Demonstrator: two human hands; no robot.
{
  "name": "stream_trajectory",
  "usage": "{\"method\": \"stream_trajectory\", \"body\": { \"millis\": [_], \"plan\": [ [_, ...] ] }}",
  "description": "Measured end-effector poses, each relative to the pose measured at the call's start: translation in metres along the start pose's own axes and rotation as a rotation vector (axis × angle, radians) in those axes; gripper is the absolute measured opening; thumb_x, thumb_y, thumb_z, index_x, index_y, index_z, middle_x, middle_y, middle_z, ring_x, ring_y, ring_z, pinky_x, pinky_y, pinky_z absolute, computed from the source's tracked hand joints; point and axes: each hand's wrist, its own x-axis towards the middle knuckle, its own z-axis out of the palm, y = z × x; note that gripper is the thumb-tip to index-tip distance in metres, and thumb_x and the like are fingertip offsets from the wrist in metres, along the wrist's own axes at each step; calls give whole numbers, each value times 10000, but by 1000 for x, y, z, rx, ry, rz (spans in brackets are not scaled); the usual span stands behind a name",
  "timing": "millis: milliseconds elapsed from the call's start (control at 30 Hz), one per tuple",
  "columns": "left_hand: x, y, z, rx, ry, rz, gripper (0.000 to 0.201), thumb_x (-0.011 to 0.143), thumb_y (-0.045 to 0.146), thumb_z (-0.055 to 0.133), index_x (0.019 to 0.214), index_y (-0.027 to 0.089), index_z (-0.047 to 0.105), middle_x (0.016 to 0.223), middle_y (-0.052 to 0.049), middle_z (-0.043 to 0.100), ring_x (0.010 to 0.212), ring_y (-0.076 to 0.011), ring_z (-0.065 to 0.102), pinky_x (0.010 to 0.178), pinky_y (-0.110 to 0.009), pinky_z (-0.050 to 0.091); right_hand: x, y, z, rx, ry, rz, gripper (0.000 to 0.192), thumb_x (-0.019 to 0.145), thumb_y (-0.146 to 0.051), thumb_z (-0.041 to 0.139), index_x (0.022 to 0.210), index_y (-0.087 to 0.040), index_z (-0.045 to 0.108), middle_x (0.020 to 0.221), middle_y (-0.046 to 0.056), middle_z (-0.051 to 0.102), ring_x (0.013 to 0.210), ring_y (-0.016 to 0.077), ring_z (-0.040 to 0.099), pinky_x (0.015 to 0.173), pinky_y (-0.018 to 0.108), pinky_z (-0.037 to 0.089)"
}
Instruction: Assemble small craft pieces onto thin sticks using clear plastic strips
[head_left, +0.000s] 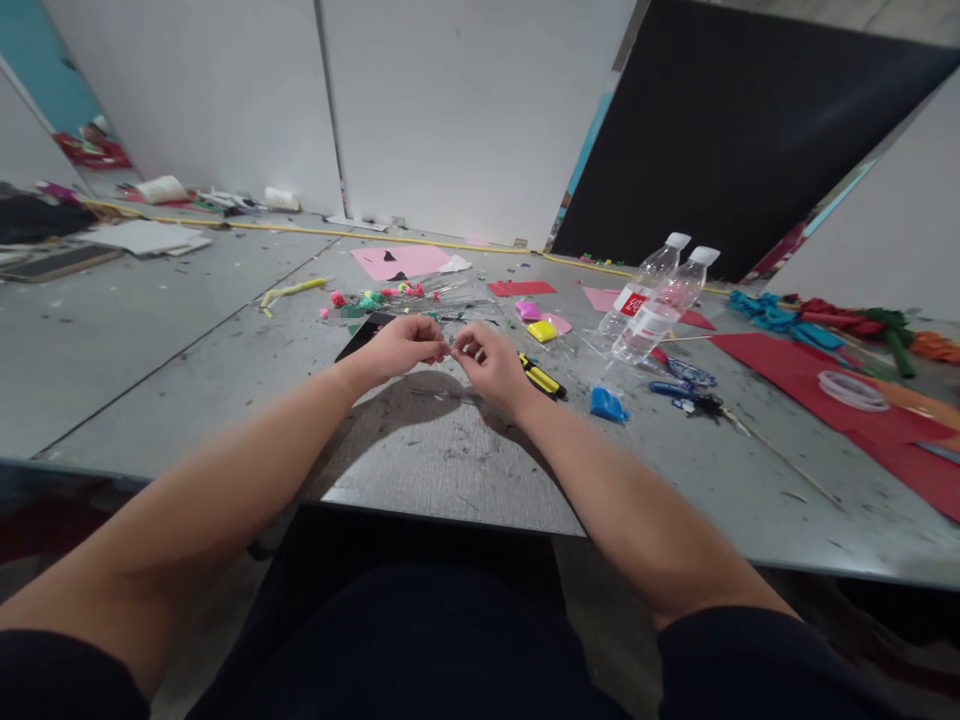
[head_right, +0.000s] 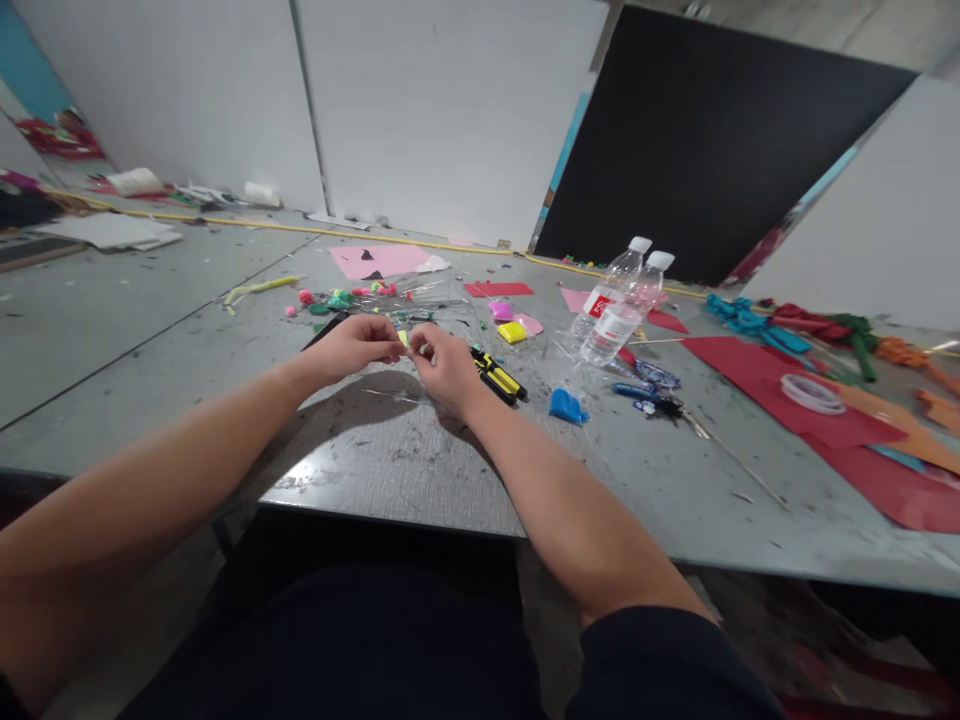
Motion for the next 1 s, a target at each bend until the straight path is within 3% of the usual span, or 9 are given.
{"method": "stream_trajectory", "body": {
  "millis": [167,267,467,567,633,833,1000],
  "plan": [
    [-5,12,2,119,59,98,91,734,128,712,688,155,638,637,18,605,623,-98,509,603,-247,366,6,2,1,64,5,87,68,803,-185,586,746,-215,565,696,-20,583,594,125,488,586,278,386],
    [-5,13,3,135,81,110,114,714,119,720,648,156,634,613,24,595,611,-98,499,594,-249,355,5,2,1,105,0,99,56,810,-216,601,766,-216,565,676,-32,572,572,116,480,575,268,382],
    [-4,5,8,-219,86,-20,142,737,107,689,624,155,617,611,-18,638,614,-107,565,630,-259,425,0,1,0,85,142,-35,142,847,-291,646,935,-241,547,949,33,629,741,148,579,620,284,464],
    [-2,4,9,-364,80,-75,185,734,123,726,626,161,582,595,-9,628,595,-97,568,624,-250,433,2,4,3,107,236,-14,283,810,-349,703,1019,-242,546,1060,60,610,772,149,570,614,289,470],
    [-1,4,9,-381,84,-71,193,723,127,755,649,162,580,603,-6,635,600,-95,581,620,-242,433,3,7,6,184,234,66,346,787,-399,724,1031,-228,548,994,49,621,747,142,558,623,289,468],
    [-1,2,8,-415,53,-68,204,682,66,761,738,166,592,603,24,628,591,-92,608,603,-226,438,4,4,10,417,7,196,275,818,-479,615,834,-214,546,647,-42,538,585,114,487,566,265,401],
    [-2,1,9,-423,62,-79,225,684,86,777,730,168,573,629,28,638,645,-103,654,656,-236,484,3,-2,10,394,55,275,200,807,-398,611,756,-217,540,579,-55,527,524,101,468,530,248,369]
  ]
}}
